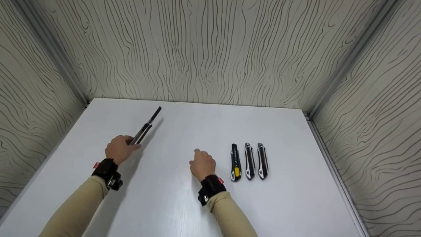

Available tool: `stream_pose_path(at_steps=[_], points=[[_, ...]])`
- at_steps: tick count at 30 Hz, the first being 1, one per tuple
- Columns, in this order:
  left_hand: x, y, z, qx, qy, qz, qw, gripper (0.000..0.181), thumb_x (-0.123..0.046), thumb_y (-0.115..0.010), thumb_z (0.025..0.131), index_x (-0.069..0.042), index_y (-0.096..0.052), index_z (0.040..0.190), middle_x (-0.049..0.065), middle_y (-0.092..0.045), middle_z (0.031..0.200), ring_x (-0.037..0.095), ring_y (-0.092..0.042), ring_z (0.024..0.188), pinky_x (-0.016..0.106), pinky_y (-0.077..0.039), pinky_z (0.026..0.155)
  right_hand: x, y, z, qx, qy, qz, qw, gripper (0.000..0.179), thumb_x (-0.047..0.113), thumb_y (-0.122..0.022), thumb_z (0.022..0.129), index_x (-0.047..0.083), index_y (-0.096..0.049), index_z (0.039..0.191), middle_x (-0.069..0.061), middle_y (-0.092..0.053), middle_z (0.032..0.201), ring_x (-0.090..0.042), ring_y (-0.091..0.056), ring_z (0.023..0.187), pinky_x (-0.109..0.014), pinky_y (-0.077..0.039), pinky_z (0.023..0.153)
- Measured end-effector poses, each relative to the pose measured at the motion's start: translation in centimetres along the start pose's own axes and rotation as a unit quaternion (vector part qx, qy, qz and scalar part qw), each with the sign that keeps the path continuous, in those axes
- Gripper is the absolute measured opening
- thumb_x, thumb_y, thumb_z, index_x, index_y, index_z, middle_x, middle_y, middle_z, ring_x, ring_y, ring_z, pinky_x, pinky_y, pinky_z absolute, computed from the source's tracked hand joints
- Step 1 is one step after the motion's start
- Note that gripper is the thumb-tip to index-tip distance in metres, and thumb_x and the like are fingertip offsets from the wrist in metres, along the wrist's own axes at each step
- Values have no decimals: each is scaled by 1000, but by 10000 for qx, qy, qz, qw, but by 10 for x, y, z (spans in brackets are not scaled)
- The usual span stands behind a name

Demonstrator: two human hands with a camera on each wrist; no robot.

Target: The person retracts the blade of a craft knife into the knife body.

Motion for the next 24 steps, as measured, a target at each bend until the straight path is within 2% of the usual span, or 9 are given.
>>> stream_pose_path(at_steps=[11,16,19,21,22,24], points=[[-49,-42,-32,268,-472,-410,9977,36,-34,-82,76,-9,-75,100,2,-61,83,17,-55,70,28,-40,62,-24,15,-1,-43,-157,196,9997,43,25,-71,88,5,-62,124,-15,-73,106,-33,-70,92,-46,-57,74],[-73,-60,-52,337,-823,-539,9946,38,-36,-83,73,-11,-75,101,0,-62,84,15,-54,69,29,-42,63,-27,20,5,-67,-238,762,9968,52,30,-66,92,1,-55,133,-15,-73,105,-31,-70,91,-45,-56,78],[-88,-69,-66,380,-1057,-586,9919,38,-38,-83,72,-13,-76,99,-1,-63,83,13,-54,69,29,-43,62,-29,21,7,-81,-333,1151,9928,53,33,-63,93,0,-54,133,-15,-74,104,-29,-70,90,-43,-56,78],[-96,-75,-74,368,-1204,-568,9904,38,-40,-83,71,-14,-76,98,-3,-63,83,12,-53,68,29,-42,61,-30,21,8,33,-399,1600,9863,52,33,-62,95,-1,-54,133,-18,-73,105,-30,-70,90,-42,-57,77],[-99,-78,-77,363,-1257,-557,9898,38,-40,-83,71,-14,-76,98,-3,-63,82,11,-52,67,29,-42,60,-31,20,9,138,-470,1921,9802,52,34,-61,95,-1,-54,133,-18,-72,106,-31,-70,91,-40,-58,75],[-105,-83,-83,354,-1345,-481,9891,38,-42,-83,71,-16,-76,98,-4,-62,81,10,-51,66,27,-41,59,-32,19,10,359,-639,2655,9613,50,33,-60,96,-1,-53,133,-20,-71,109,-33,-70,93,-36,-59,73]])
Point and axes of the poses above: each hand's wrist, its own z-axis towards the middle knuckle, its own y-axis out of the back of the hand, x = y × z, the point moved 2 cm from there along z, towards the middle knuckle
